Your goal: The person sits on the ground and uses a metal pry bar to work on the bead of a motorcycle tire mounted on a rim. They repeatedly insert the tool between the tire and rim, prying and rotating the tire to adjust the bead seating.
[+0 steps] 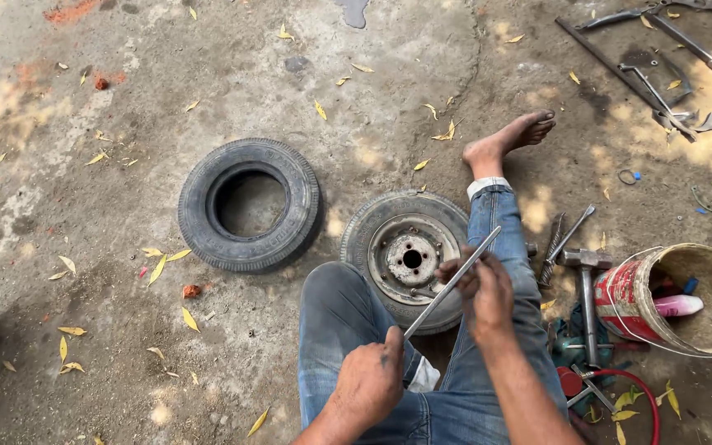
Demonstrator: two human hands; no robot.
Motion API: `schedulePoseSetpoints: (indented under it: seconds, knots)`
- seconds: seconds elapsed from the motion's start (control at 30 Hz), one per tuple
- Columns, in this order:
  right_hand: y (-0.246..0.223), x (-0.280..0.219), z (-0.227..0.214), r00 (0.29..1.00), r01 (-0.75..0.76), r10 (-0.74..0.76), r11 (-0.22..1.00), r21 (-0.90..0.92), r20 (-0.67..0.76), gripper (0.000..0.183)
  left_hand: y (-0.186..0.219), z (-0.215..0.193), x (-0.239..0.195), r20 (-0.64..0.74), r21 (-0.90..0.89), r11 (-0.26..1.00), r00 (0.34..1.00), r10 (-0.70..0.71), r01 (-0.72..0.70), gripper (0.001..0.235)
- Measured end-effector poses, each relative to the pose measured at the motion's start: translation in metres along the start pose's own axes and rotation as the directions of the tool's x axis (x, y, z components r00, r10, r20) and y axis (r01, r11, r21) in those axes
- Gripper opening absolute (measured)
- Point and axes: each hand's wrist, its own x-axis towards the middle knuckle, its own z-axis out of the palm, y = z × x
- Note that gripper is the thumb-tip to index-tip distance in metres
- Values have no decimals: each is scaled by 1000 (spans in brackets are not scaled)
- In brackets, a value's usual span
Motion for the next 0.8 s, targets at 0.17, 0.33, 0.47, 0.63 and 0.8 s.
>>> schedulePoseSetpoints:
  seconds: [0.17,0.33,0.47,0.63,0.8]
  knots:
    - [34,-31,15,961,182,-230,944,-276,-155,38,13,-12,11,11,26,993,993,117,-117,18]
    - [31,21,-4,993,110,-52,707,-698,104,30,35,-41,39,-9,129,982,990,144,-142,34]
    - [-3,70,-22,727,223,371,668,-710,578,27,62,-72,93,-413,117,861,764,496,-496,21]
    - [-25,-1,3,858,493,173,-11,-870,484,44,37,-64,183,-328,309,874,820,469,-376,34]
    - [-22,-99,1,921,351,-122,-160,-923,371,64,-6,-41,212,-262,287,915,895,361,-284,35]
